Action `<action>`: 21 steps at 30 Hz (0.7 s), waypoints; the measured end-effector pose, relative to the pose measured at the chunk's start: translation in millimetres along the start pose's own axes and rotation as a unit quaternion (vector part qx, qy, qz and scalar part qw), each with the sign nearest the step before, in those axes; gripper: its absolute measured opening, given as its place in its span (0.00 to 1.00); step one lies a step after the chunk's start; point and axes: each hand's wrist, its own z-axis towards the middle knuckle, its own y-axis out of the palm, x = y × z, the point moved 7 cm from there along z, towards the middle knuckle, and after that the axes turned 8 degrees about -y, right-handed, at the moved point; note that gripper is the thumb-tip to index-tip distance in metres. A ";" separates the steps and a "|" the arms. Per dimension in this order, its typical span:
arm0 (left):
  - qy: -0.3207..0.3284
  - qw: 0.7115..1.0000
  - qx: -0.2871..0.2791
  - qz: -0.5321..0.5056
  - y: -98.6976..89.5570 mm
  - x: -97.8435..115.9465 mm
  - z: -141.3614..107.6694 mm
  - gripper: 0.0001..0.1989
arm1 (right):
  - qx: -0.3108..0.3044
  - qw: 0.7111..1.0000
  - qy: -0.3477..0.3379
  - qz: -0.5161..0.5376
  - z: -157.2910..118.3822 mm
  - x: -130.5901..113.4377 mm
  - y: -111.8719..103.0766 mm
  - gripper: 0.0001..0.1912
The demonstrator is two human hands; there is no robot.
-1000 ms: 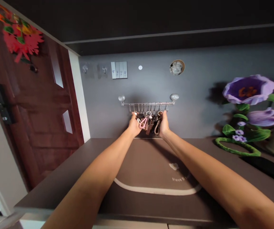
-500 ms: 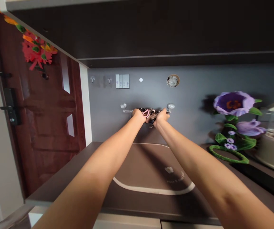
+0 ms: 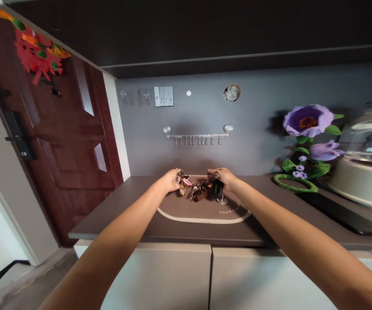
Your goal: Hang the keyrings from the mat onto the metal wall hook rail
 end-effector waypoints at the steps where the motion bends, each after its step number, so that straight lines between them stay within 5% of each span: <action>1: 0.027 0.998 0.020 0.052 -12.7 -0.2 -4.6 0.08 | 0.039 0.997 -0.014 -0.067 -5.1 0.2 -14.6 0.06; 4: 0.158 0.960 0.073 0.218 -37.2 10.7 -19.7 0.10 | 0.098 0.963 -0.099 -0.231 -15.6 -9.4 -45.1 0.05; 10: 0.278 0.875 0.051 0.394 -36.7 12.4 -37.6 0.11 | 0.041 0.933 -0.128 -0.334 -29.4 -11.6 -49.2 0.08; 14: 0.275 0.882 0.072 0.375 -41.5 16.0 -41.1 0.15 | 0.024 0.909 -0.119 -0.399 -32.2 -15.0 -40.6 0.09; 17: 0.316 0.896 0.097 0.297 -45.2 30.5 -49.0 0.15 | 0.035 0.892 -0.174 -0.415 -31.9 -30.8 -30.5 0.09; 21: 0.356 0.900 0.049 0.247 -30.8 47.3 -70.1 0.09 | -0.084 0.908 -0.218 -0.348 -41.4 -56.6 8.9 0.04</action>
